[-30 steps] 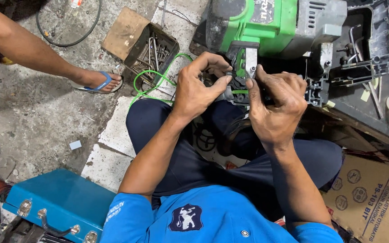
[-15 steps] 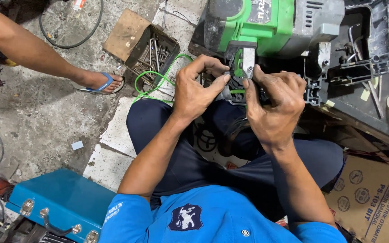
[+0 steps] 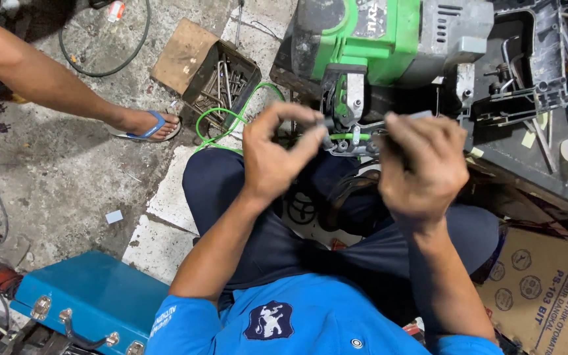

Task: Repairing a power tool by stripping wires, applying adhesive, and reassembling internal components.

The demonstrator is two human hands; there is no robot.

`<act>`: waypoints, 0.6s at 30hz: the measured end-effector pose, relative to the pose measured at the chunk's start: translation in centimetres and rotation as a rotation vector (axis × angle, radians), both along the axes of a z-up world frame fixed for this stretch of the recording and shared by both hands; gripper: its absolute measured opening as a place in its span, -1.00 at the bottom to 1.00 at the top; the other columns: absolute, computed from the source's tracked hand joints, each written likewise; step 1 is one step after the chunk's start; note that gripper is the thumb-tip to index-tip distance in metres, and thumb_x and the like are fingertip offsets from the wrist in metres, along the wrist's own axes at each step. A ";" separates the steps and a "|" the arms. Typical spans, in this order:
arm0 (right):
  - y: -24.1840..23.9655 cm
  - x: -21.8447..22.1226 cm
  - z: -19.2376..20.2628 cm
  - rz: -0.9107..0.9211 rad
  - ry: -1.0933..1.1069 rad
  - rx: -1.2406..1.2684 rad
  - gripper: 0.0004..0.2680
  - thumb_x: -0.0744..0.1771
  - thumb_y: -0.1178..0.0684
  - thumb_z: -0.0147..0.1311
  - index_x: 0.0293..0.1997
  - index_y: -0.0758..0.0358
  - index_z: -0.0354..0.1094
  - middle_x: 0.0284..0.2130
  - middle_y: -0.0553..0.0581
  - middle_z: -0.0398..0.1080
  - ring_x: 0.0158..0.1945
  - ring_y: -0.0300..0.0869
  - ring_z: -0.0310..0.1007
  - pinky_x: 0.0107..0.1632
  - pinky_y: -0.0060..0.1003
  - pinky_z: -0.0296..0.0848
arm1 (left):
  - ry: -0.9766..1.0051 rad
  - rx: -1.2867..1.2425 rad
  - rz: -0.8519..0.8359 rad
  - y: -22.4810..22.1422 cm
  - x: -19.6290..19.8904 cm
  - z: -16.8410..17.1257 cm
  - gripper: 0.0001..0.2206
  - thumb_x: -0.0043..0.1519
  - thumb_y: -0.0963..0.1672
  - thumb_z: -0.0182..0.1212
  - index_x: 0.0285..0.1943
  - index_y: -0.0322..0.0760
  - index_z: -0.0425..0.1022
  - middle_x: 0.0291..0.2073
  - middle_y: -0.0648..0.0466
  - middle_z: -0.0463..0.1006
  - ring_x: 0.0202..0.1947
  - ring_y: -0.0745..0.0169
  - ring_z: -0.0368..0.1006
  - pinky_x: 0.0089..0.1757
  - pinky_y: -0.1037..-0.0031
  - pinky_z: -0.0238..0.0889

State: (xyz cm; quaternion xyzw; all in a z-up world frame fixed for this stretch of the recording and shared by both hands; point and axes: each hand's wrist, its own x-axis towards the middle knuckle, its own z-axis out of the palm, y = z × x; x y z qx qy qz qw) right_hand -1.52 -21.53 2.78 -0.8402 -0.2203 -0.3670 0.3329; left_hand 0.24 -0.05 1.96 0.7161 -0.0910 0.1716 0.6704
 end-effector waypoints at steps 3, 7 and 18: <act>1.1 -0.8 0.5 0.043 -0.044 -0.042 -0.81 0.25 0.30 0.47 -0.10 0.30 0.64 -0.22 0.27 0.61 -0.18 0.11 0.51 0.07 -0.03 0.44 | 0.038 -0.025 -0.102 -1.0 -1.9 1.4 -0.84 0.12 -0.20 0.48 -0.19 -0.21 0.60 -0.28 0.04 0.72 -0.20 0.16 0.68 -0.06 0.38 0.47; 2.0 -0.7 1.0 0.051 -0.171 -0.068 -0.87 0.26 0.30 0.44 -0.21 0.20 0.67 -0.26 0.16 0.61 -0.26 -0.01 0.52 -0.02 -0.11 0.43 | 0.115 -0.034 -0.131 -1.5 -2.8 1.9 -0.85 0.14 -0.17 0.47 -0.16 -0.21 0.62 -0.28 0.07 0.72 -0.14 0.16 0.68 -0.02 0.36 0.49; 1.4 -0.8 1.3 0.145 -0.132 -0.078 -0.90 0.29 0.29 0.34 -0.26 0.18 0.63 -0.27 0.13 0.60 -0.22 -0.03 0.55 -0.01 -0.17 0.44 | 0.161 -0.014 -0.178 -1.4 -2.7 2.2 -0.87 0.16 -0.14 0.46 -0.15 -0.15 0.65 -0.32 0.10 0.71 -0.16 0.26 0.66 -0.06 0.38 0.48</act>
